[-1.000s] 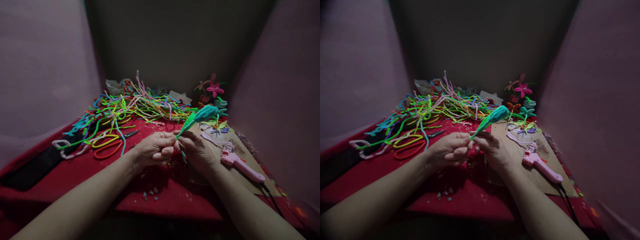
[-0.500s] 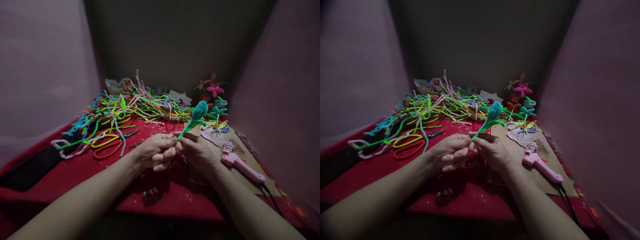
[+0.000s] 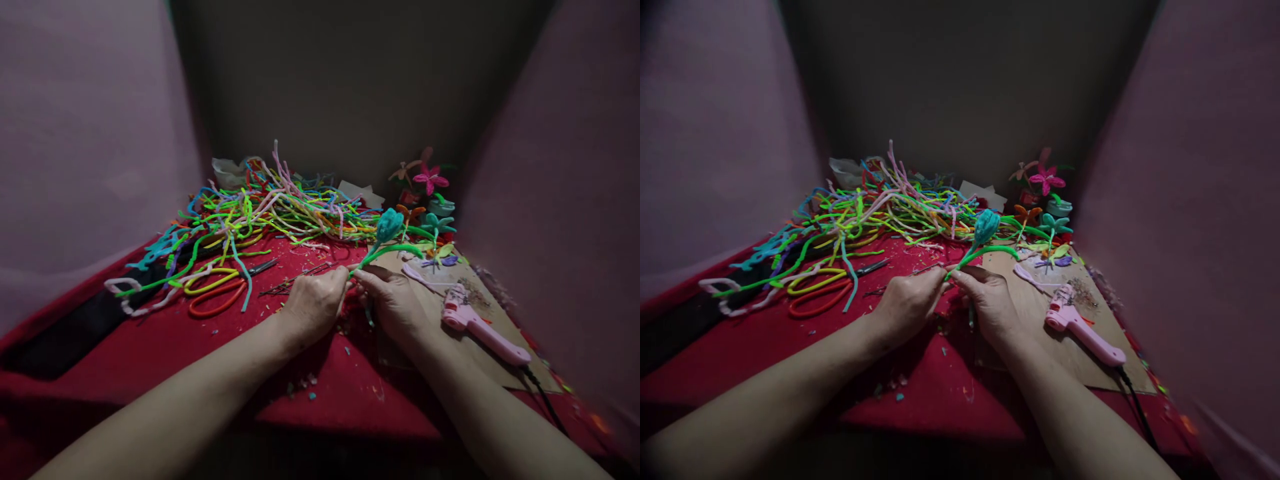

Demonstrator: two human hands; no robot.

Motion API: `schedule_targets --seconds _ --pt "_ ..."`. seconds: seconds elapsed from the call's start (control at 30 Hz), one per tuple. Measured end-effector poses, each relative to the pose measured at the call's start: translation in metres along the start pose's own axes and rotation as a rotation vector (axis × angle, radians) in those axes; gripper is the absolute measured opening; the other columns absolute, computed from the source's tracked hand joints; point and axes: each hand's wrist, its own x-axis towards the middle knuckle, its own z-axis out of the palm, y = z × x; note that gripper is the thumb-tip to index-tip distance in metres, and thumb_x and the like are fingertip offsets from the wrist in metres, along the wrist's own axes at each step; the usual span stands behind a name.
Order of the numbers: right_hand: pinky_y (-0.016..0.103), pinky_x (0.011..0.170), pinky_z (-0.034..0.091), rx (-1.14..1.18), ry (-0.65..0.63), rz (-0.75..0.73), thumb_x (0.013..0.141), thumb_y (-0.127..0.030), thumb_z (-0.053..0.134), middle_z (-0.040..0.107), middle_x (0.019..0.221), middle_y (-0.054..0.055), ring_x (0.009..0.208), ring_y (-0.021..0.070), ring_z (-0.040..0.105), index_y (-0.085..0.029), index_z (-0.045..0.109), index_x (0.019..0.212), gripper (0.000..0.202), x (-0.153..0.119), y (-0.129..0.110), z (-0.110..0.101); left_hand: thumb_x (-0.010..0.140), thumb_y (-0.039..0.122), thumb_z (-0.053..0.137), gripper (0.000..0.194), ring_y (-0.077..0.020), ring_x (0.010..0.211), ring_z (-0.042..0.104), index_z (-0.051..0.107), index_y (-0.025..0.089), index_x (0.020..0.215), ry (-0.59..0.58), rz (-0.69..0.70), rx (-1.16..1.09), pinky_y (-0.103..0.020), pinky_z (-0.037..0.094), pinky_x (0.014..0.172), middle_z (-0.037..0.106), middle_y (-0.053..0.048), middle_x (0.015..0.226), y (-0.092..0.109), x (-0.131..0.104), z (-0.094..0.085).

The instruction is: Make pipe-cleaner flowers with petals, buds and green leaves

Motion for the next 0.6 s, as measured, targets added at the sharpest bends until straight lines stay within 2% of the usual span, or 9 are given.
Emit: schedule_targets --seconds 0.1,0.2,0.37,0.47,0.6 --pt "0.023 0.048 0.038 -0.041 0.02 0.024 0.068 -0.035 0.068 0.063 0.064 0.001 0.05 0.0097 0.049 -0.017 0.07 0.08 0.022 -0.001 -0.001 0.001 0.089 0.022 0.032 0.025 -0.0155 0.066 0.052 0.056 0.015 0.093 -0.03 0.075 0.045 -0.023 0.034 0.058 0.058 -0.007 0.076 -0.003 -0.001 0.002" --pt "0.023 0.049 0.037 -0.059 -0.005 -0.007 0.069 -0.036 0.067 0.063 0.066 0.0 0.051 0.0098 0.048 -0.018 0.07 0.089 0.026 -0.001 -0.001 0.001 0.086 0.015 0.036 0.021 -0.0138 0.065 0.05 0.056 0.017 0.093 0.021 0.073 -0.085 -0.022 0.034 0.06 0.058 -0.005 0.076 -0.001 0.0 -0.002" --pt "0.023 0.054 0.035 -0.128 -0.054 -0.093 0.072 -0.034 0.064 0.06 0.068 -0.002 0.056 0.009 0.045 -0.02 0.07 0.09 0.024 -0.002 -0.001 -0.001 0.084 0.019 0.043 0.018 -0.0087 0.05 0.038 0.056 0.018 0.072 0.106 -0.083 -0.416 -0.02 0.028 0.052 0.045 0.004 0.055 0.005 0.005 -0.009" --pt "0.024 0.056 0.035 -0.164 -0.063 -0.125 0.074 -0.033 0.062 0.056 0.063 -0.002 0.057 0.0097 0.043 -0.019 0.069 0.087 0.02 -0.003 -0.003 -0.002 0.084 0.025 0.045 0.021 -0.0073 0.049 0.035 0.054 0.017 0.067 0.07 -0.155 -0.595 -0.019 0.027 0.05 0.041 0.005 0.053 0.005 0.008 -0.01" --pt "0.025 0.056 0.034 -0.182 -0.024 -0.111 0.073 -0.033 0.063 0.056 0.063 -0.002 0.056 0.01 0.043 -0.018 0.068 0.083 0.019 -0.003 -0.005 -0.004 0.083 0.027 0.047 0.021 -0.0053 0.047 0.035 0.053 0.015 0.067 -0.035 -0.236 -0.861 -0.018 0.028 0.046 0.041 0.005 0.054 0.006 0.011 -0.013"
